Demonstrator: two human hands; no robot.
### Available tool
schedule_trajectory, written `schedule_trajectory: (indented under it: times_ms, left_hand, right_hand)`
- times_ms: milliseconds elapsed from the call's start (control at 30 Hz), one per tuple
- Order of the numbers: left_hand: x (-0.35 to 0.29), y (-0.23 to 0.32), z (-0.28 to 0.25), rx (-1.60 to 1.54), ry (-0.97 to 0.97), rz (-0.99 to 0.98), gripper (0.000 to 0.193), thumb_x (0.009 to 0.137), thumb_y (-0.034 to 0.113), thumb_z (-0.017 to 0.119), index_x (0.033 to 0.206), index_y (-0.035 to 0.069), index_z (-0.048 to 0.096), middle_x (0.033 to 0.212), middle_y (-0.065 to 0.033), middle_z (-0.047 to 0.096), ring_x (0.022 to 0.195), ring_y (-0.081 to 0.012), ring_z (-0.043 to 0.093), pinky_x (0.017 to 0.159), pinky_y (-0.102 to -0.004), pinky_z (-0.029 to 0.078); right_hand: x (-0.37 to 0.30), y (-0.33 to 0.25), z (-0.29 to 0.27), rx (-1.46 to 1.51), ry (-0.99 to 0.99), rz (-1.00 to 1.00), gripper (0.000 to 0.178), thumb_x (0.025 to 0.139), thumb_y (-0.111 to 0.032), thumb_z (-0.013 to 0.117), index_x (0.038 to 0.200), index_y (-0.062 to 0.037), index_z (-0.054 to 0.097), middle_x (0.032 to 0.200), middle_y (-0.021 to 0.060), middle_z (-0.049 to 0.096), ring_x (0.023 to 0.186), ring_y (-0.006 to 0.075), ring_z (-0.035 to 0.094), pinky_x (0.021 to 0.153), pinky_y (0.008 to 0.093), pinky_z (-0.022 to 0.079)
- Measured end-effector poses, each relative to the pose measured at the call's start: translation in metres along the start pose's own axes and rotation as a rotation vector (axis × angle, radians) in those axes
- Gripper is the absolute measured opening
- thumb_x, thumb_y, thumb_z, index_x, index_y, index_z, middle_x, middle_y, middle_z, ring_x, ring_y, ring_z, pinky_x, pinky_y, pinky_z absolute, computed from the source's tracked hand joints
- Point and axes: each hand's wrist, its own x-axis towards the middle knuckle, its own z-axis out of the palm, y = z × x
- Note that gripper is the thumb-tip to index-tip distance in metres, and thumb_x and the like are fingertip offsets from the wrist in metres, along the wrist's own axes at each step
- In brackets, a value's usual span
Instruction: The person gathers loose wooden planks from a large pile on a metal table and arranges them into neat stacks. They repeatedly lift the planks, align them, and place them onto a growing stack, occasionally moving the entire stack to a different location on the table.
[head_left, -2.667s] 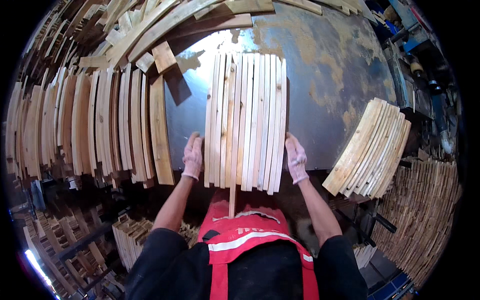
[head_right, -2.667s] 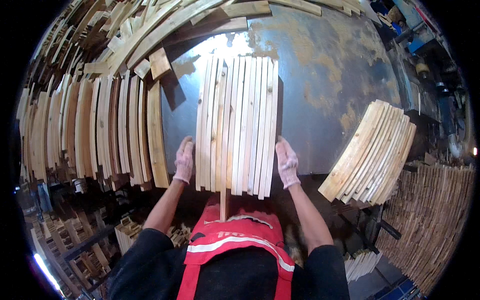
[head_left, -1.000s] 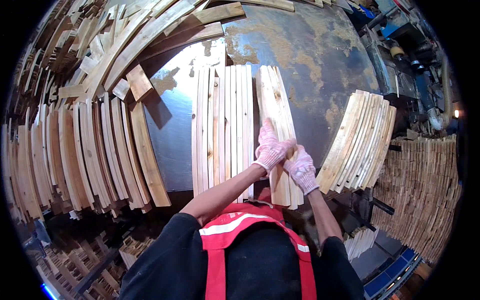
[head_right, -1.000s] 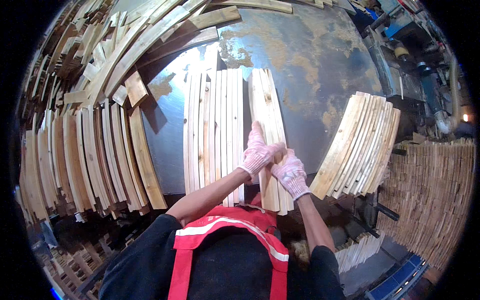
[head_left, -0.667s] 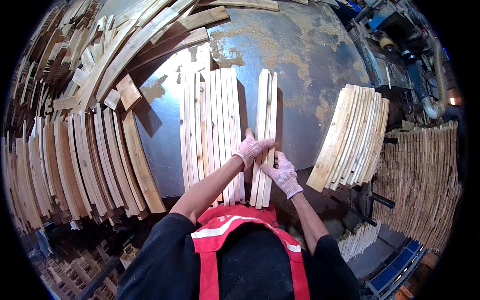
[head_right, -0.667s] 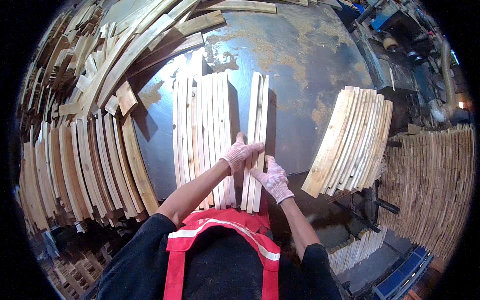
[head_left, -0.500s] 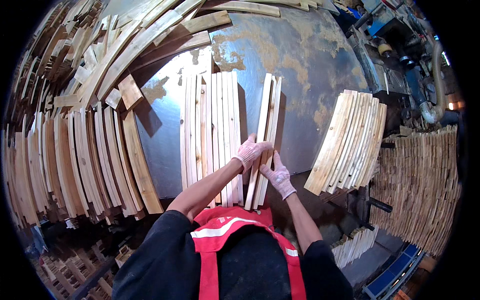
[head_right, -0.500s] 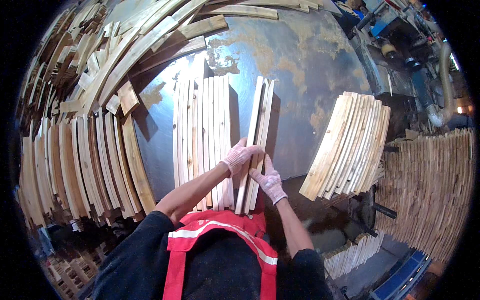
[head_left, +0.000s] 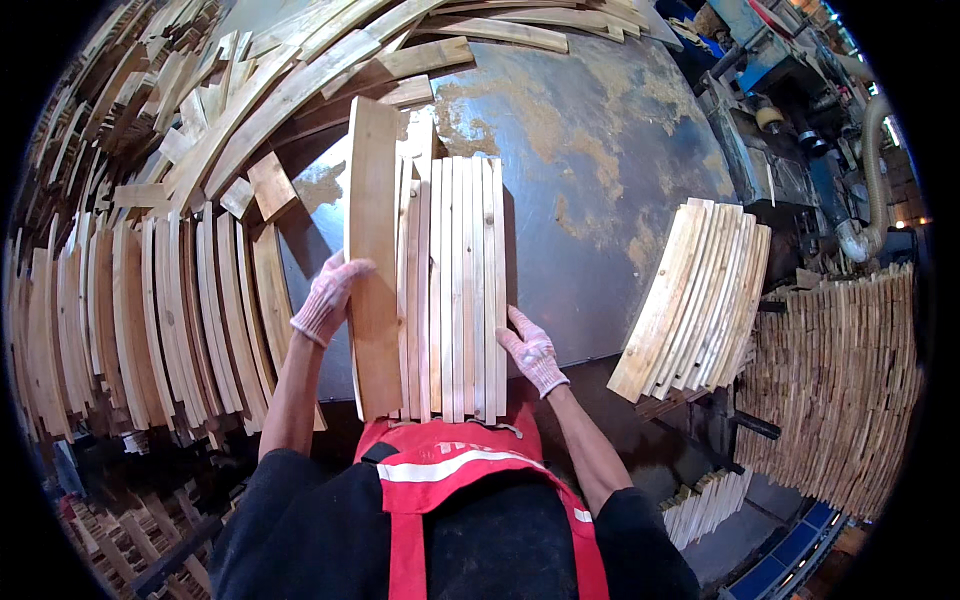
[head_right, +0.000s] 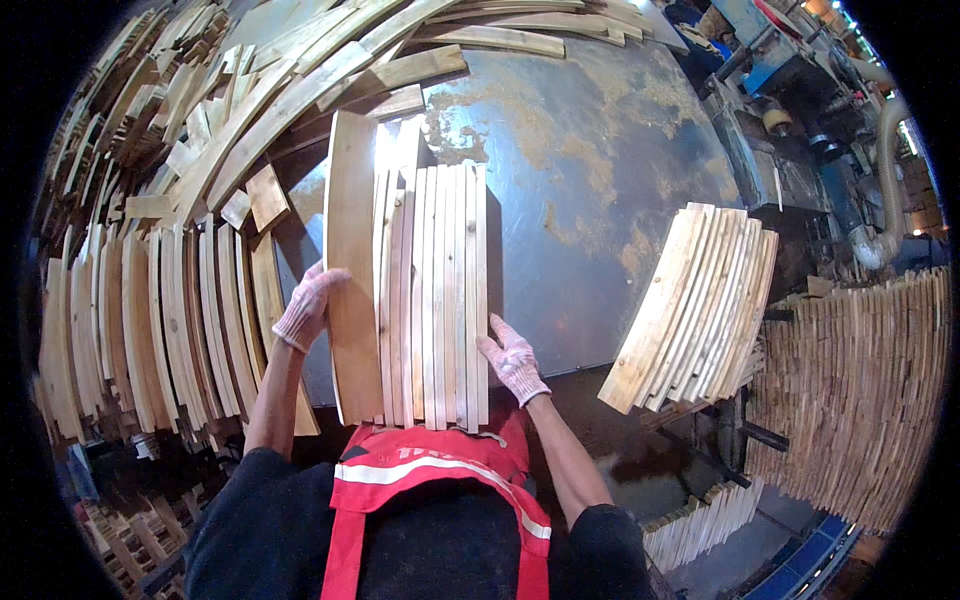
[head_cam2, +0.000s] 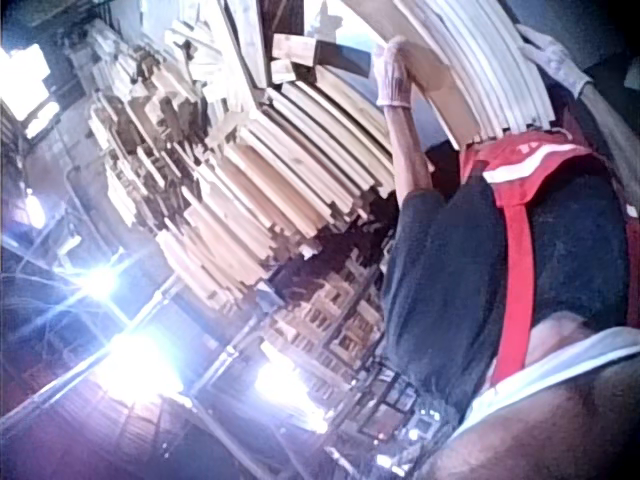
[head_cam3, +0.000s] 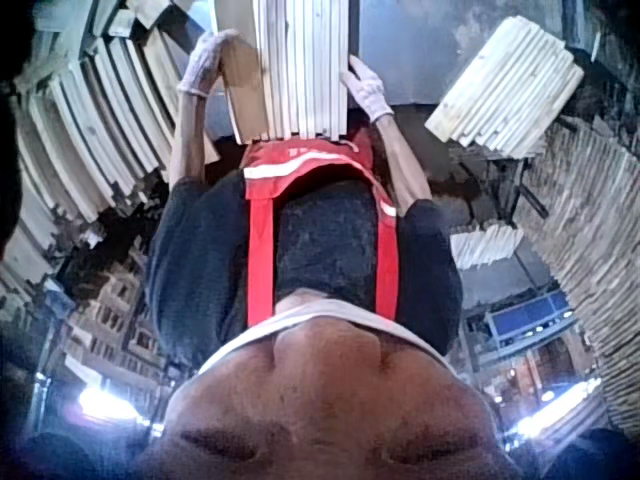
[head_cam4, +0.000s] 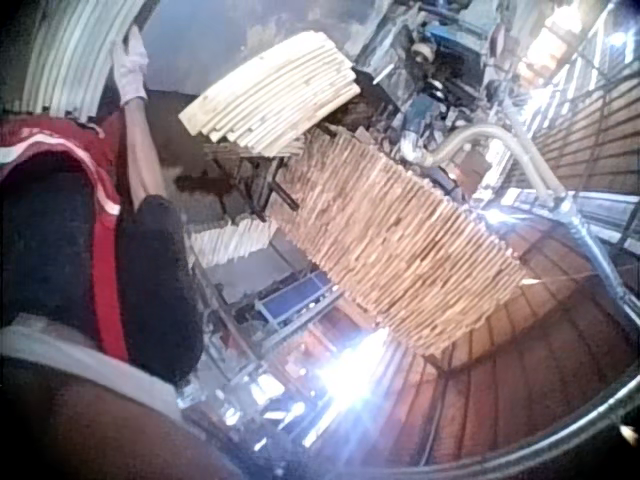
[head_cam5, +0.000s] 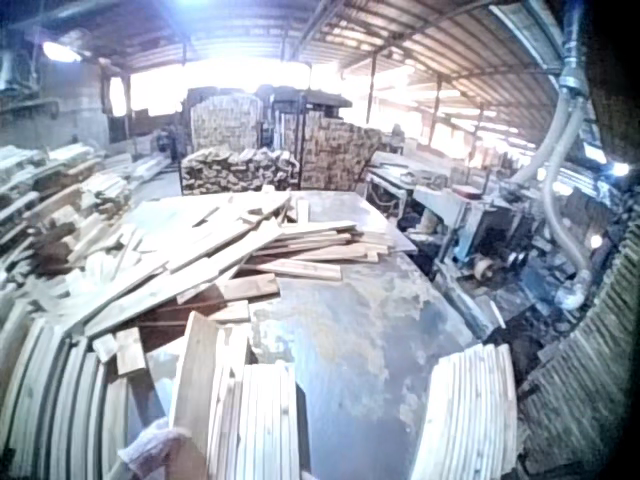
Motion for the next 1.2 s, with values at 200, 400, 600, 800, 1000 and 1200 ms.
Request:
schedule_trajectory:
  times_ms: [200, 400, 600, 800, 1000, 1200]
  left_hand:
    - [0.003, -0.027, 0.022, -0.201, 0.004, -0.249, 0.045, 0.088, 0.024, 0.074, 0.125, 0.004, 0.059, 0.104, -0.0089, 0.065, 0.094, -0.0213, 0.066, 0.076, -0.0394, 0.059]
    - [0.021, -0.046, 0.038, -0.156, 0.049, -0.283, 0.055, 0.086, 0.029, 0.078, 0.128, 0.006, 0.05, 0.11, -0.0105, 0.063, 0.094, -0.023, 0.066, 0.074, -0.0409, 0.06]
    - [0.02, -0.02, 0.051, -0.151, 0.034, -0.318, 0.042, 0.089, 0.026, 0.075, 0.12, 0.006, 0.055, 0.103, -0.0097, 0.065, 0.089, -0.0224, 0.068, 0.073, -0.0386, 0.06]
    - [0.034, -0.037, 0.121, 0.087, -0.192, -0.026, 0.032, 0.093, 0.029, 0.074, 0.104, 0.001, 0.062, 0.092, -0.006, 0.067, 0.083, -0.0134, 0.066, 0.069, -0.0298, 0.056]
    - [0.064, -0.052, 0.282, 0.198, -0.281, -0.274, 0.039, 0.089, 0.033, 0.067, 0.114, 0.004, 0.068, 0.09, -0.0117, 0.072, 0.083, -0.0218, 0.069, 0.076, -0.0375, 0.056]
    - [0.072, -0.099, 0.437, 0.671, -0.308, -0.175, 0.042, 0.088, 0.038, 0.063, 0.118, 0.009, 0.059, 0.107, -0.0213, 0.073, 0.095, -0.0361, 0.073, 0.084, -0.0459, 0.059]
  right_hand:
    - [0.003, -0.017, -0.015, -0.076, -0.047, 0.089, 0.067, 0.097, -0.029, 0.07, 0.15, 0.0043, 0.045, 0.15, 0.0214, 0.054, 0.14, 0.0286, 0.051, 0.117, 0.0357, 0.039]
    - [0.005, -0.009, -0.015, -0.046, -0.061, 0.07, 0.067, 0.099, -0.033, 0.066, 0.15, 0.0045, 0.045, 0.15, 0.024, 0.052, 0.142, 0.0317, 0.049, 0.118, 0.0364, 0.038]
    - [0.003, -0.01, -0.017, -0.085, -0.059, 0.008, 0.06, 0.101, -0.032, 0.063, 0.145, 0.0059, 0.05, 0.146, 0.0257, 0.056, 0.138, 0.0336, 0.053, 0.116, 0.0362, 0.041]
    - [0.015, 0.01, -0.078, -0.865, 0.405, -0.39, 0.045, 0.092, -0.036, 0.067, 0.124, -0.0036, 0.067, 0.12, 0.018, 0.07, 0.112, 0.0357, 0.065, 0.104, 0.0441, 0.049]
    - [-0.022, 0.042, -0.245, -1.474, 0.007, -0.073, 0.054, 0.094, -0.038, 0.059, 0.139, -0.0074, 0.056, 0.143, 0.0115, 0.057, 0.136, 0.0304, 0.046, 0.12, 0.051, 0.025]
    - [-0.032, 0.054, -0.288, -1.03, 0.089, -0.308, 0.028, 0.092, -0.016, 0.062, 0.118, -0.0048, 0.068, 0.107, 0.0136, 0.069, 0.102, 0.0285, 0.064, 0.099, 0.0409, 0.049]
